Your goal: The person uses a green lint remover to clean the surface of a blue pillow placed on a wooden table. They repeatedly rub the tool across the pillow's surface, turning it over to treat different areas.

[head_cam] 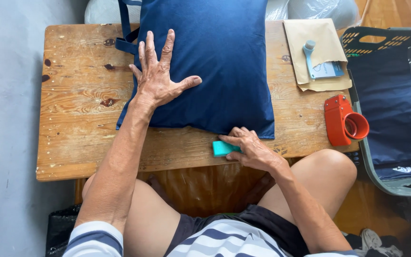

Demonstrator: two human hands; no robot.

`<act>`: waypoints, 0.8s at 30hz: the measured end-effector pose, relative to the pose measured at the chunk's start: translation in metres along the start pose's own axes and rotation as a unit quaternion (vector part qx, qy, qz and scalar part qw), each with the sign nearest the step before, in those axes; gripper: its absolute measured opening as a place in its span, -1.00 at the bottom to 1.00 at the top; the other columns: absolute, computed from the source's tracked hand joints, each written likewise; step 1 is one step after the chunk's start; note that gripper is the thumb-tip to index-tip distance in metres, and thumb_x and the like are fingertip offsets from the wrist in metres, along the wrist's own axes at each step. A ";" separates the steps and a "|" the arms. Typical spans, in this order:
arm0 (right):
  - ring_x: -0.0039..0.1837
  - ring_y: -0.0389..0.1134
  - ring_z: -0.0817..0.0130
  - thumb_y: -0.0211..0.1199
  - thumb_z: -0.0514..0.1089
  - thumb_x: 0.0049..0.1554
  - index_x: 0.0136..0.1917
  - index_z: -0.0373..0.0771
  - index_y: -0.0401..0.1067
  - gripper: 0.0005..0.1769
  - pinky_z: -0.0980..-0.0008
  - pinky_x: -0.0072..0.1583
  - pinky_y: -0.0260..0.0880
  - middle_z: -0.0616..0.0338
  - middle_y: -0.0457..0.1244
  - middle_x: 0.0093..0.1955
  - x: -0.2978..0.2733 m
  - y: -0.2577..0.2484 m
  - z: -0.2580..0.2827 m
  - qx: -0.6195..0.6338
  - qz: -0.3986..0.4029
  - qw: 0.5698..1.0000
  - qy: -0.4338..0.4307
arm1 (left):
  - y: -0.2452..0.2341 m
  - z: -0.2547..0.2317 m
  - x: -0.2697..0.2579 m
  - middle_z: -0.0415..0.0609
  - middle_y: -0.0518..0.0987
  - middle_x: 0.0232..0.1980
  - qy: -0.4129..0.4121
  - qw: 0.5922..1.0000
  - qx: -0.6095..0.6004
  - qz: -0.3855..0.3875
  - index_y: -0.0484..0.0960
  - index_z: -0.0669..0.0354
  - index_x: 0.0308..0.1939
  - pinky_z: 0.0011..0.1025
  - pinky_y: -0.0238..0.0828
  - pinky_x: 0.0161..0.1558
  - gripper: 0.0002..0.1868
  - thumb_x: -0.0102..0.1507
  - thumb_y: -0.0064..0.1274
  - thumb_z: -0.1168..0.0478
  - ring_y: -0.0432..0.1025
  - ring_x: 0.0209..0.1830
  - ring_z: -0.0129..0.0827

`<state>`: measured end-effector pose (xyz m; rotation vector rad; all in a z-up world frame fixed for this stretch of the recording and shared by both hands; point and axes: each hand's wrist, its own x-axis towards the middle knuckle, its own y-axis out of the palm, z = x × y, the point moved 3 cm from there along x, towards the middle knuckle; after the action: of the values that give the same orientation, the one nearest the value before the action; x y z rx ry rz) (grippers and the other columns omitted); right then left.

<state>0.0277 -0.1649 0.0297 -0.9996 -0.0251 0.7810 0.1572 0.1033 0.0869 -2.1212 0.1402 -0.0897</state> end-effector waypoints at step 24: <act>-0.01 0.27 0.09 0.39 -0.21 0.10 0.13 -0.22 0.48 -0.69 0.09 0.08 0.21 0.14 0.29 0.02 0.081 0.025 0.044 -0.132 -0.450 0.867 -0.168 | 0.011 0.030 0.014 0.10 -0.15 0.68 0.031 0.995 0.028 -0.089 -0.24 -0.47 0.64 0.43 0.22 0.23 -0.04 0.33 -0.26 -0.61 -0.14 0.65 0.19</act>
<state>0.0564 -0.0765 0.0091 -0.9543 -0.8667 0.0662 0.1736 0.1208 0.0616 -2.0730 -0.0148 -0.2628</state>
